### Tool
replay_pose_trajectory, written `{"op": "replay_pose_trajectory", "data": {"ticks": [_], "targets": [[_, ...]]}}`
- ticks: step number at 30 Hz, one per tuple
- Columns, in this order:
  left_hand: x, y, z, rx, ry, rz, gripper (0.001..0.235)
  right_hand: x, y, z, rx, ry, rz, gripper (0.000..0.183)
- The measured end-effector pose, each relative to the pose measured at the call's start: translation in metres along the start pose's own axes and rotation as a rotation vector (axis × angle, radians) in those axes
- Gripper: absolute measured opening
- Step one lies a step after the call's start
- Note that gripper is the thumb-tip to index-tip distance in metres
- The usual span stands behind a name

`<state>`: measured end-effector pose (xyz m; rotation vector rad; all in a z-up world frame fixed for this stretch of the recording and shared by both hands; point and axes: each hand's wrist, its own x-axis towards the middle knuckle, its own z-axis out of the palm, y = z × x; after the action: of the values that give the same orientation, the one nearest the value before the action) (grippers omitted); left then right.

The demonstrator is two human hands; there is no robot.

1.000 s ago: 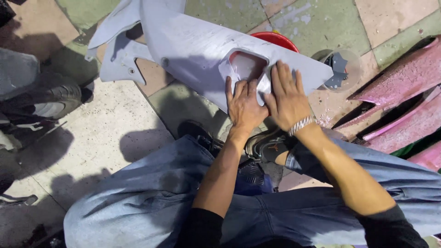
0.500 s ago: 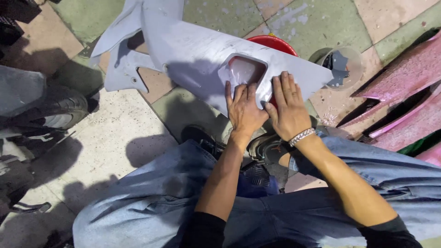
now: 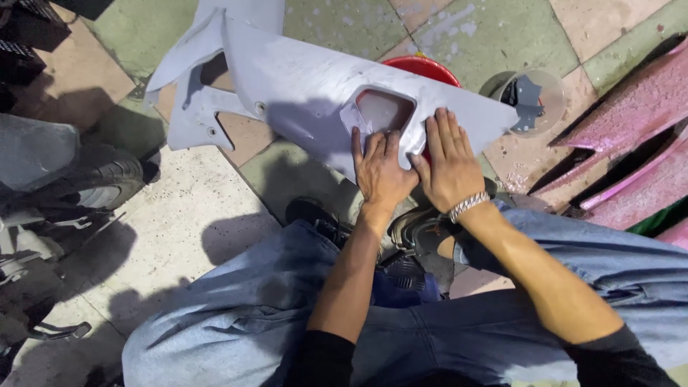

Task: The person sands a white plastic motorcycle part using a sanding block, focusing on the edges and inner surfaces. They hold the part steady with one hand while sanding with the other, occasionally dipping the block into a red bucket of water.

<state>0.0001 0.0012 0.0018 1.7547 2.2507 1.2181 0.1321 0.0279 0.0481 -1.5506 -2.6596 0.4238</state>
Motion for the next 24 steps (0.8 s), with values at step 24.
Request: {"op": "replay_pose_trajectory", "data": {"ticks": [24], "targets": [[0.004, 0.0, -0.001, 0.014, 0.107, 0.048, 0.05, 0.004, 0.029, -0.02, 0.192, 0.172, -0.298, 0.071]]}}
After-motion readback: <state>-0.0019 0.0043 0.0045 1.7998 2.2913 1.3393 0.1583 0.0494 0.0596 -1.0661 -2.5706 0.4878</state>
